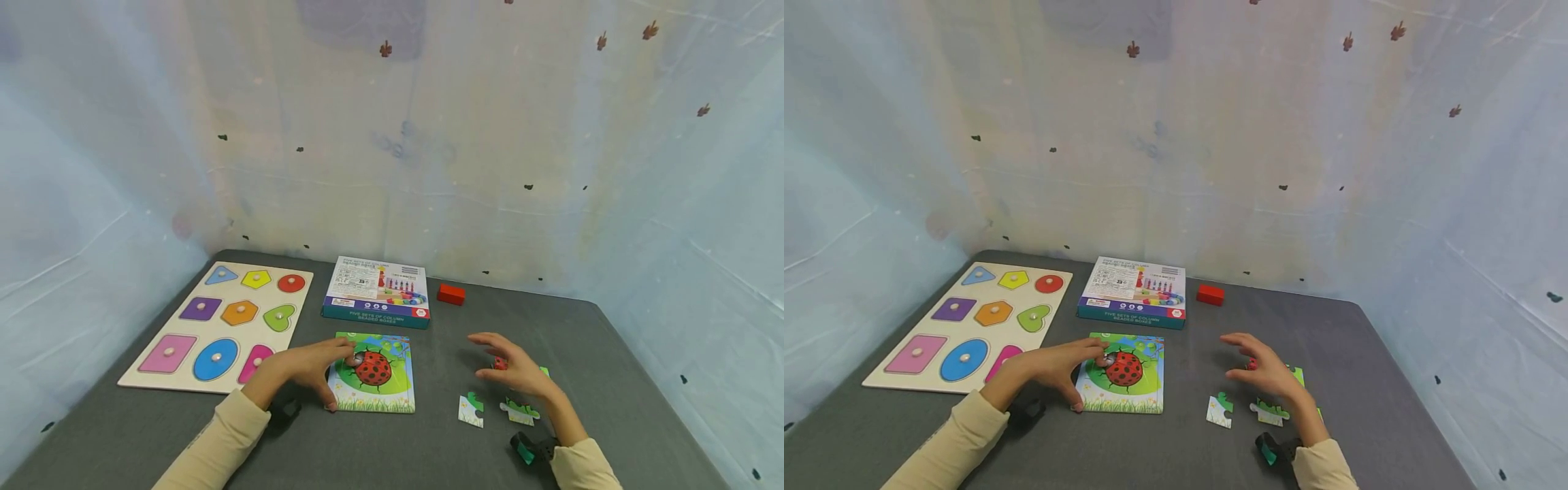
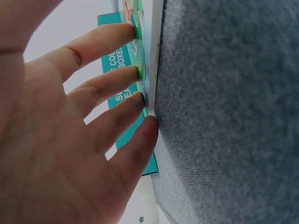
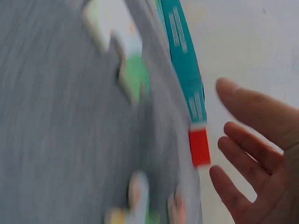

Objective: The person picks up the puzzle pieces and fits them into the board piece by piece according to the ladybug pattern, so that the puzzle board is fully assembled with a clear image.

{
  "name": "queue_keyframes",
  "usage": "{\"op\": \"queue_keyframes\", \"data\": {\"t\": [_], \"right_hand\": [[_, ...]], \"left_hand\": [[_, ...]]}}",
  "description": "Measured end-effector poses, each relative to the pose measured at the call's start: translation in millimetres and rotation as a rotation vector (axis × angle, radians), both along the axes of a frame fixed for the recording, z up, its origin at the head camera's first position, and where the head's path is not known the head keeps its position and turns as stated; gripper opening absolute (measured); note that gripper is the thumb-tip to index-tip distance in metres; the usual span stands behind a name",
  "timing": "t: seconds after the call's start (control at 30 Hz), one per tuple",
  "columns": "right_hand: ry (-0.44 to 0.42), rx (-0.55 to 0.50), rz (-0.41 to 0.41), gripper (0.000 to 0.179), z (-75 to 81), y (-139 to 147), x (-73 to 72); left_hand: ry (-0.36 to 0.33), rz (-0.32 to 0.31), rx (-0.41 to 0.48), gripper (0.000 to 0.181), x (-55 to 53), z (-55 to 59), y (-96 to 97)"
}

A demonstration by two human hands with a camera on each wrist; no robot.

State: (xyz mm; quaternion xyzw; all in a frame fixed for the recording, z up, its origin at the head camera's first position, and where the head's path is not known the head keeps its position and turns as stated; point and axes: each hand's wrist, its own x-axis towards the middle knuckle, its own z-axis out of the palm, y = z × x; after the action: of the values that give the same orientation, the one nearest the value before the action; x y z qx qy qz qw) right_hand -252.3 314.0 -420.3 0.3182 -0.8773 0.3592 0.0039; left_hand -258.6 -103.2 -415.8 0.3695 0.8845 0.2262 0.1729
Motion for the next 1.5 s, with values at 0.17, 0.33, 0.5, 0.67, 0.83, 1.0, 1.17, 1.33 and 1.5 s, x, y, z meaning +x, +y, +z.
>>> {"op": "queue_keyframes", "data": {"t": [0.17, 0.33, 0.5, 0.67, 0.83, 1.0, 1.17, 1.33, 1.5], "right_hand": [[0.12, 0.157, -0.113, 0.061, -5.7, 23.4, 4.7], [0.091, 0.221, -0.166, 0.069, -10.0, 37.0, 5.6], [0.012, 0.263, -0.207, 0.075, -11.3, 48.2, 5.9], [-0.075, 0.258, -0.16, 0.075, -12.2, 54.2, 4.0], [-0.102, 0.226, -0.147, 0.068, -13.1, 56.5, 3.6], [-0.101, 0.2, -0.116, 0.065, -14.3, 56.8, 5.7], [-0.142, 0.223, -0.091, 0.07, -9.9, 58.9, 5.8], [-0.146, 0.249, -0.06, 0.07, -7.9, 61.9, 3.1], [-0.102, 0.236, -0.063, 0.065, -9.3, 62.6, 4.2]], "left_hand": [[-0.01, 0.001, -0.002, 0.089, -0.3, -0.7, -0.1], [-0.013, -0.006, 0.002, 0.086, -0.2, -0.7, 0.4], [-0.01, -0.015, 0.005, 0.081, 0.1, -0.1, 1.0], [-0.02, -0.002, -0.006, 0.089, 0.1, 1.0, -0.3], [-0.018, -0.009, -0.005, 0.087, -0.9, 0.0, -0.6], [-0.021, -0.018, 0.004, 0.088, -1.0, -1.0, -1.2], [-0.034, -0.006, 0.005, 0.088, -0.9, -1.1, -1.7], [-0.04, 0.006, 0.003, 0.088, -0.2, -1.0, -1.9], [-0.038, 0.003, 0.001, 0.087, -1.1, -0.5, -2.2]]}}
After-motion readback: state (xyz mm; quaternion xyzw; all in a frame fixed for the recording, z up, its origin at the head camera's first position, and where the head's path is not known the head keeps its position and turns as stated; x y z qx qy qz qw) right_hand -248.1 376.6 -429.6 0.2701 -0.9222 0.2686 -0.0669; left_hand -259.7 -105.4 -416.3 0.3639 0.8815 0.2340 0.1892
